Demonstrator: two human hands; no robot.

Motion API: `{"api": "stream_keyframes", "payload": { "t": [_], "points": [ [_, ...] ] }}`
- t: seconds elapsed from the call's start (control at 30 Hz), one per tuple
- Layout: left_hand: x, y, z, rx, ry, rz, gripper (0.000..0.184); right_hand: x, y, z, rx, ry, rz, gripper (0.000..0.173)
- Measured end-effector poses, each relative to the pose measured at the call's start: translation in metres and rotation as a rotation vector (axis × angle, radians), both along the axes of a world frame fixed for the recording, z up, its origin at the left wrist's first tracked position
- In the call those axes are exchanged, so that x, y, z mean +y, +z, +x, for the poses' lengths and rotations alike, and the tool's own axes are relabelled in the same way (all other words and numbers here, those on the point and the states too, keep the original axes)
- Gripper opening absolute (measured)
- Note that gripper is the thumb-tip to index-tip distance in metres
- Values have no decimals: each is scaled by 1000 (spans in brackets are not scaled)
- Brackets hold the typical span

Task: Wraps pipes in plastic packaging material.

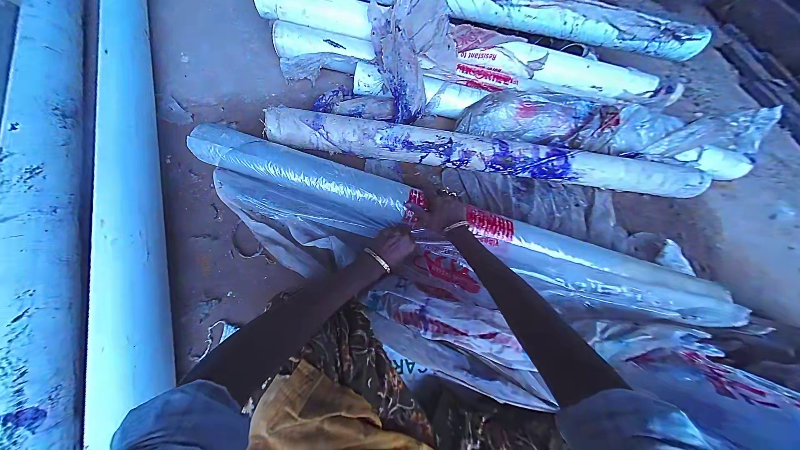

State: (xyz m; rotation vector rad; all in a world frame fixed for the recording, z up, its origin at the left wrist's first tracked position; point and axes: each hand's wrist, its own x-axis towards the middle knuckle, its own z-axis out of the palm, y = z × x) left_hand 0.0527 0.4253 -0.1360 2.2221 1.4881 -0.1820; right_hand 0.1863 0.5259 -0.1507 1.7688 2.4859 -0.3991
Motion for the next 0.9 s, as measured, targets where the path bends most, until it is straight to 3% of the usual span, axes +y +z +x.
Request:
{"api": "stream_keyframes", "payload": {
  "t": [0.07, 0.23, 0.5, 0.63, 0.7, 0.8, 0.87, 0.9],
  "points": [
    [6, 11, 0, 6, 51, -101, 34, 12, 5, -4, -64, -39, -50, 71],
    [2, 14, 6, 76, 4, -73, 30, 36, 12, -4, -51, -99, -88, 72],
    [-9, 5, 18, 262, -79, -215, 44, 54, 18, -3, 38, -61, -165, 68],
    [0, 15, 19, 129, 107, -247, 43, 52, 19, 25, 574, -123, -220, 51],
    [1, 28, 9, -9, 186, -237, 41, 36, 20, 52, 746, -143, -145, 48],
    [-3, 22, -1, -156, 203, -66, 46, -21, 31, 109, 534, 16, 55, 70],
    [1, 26, -2, -153, 211, -12, 50, -54, 37, 140, 222, 57, 30, 95],
    [2, 30, 1, -101, 219, 2, 52, -64, 33, 151, 92, 37, -11, 97]
  ]
}}
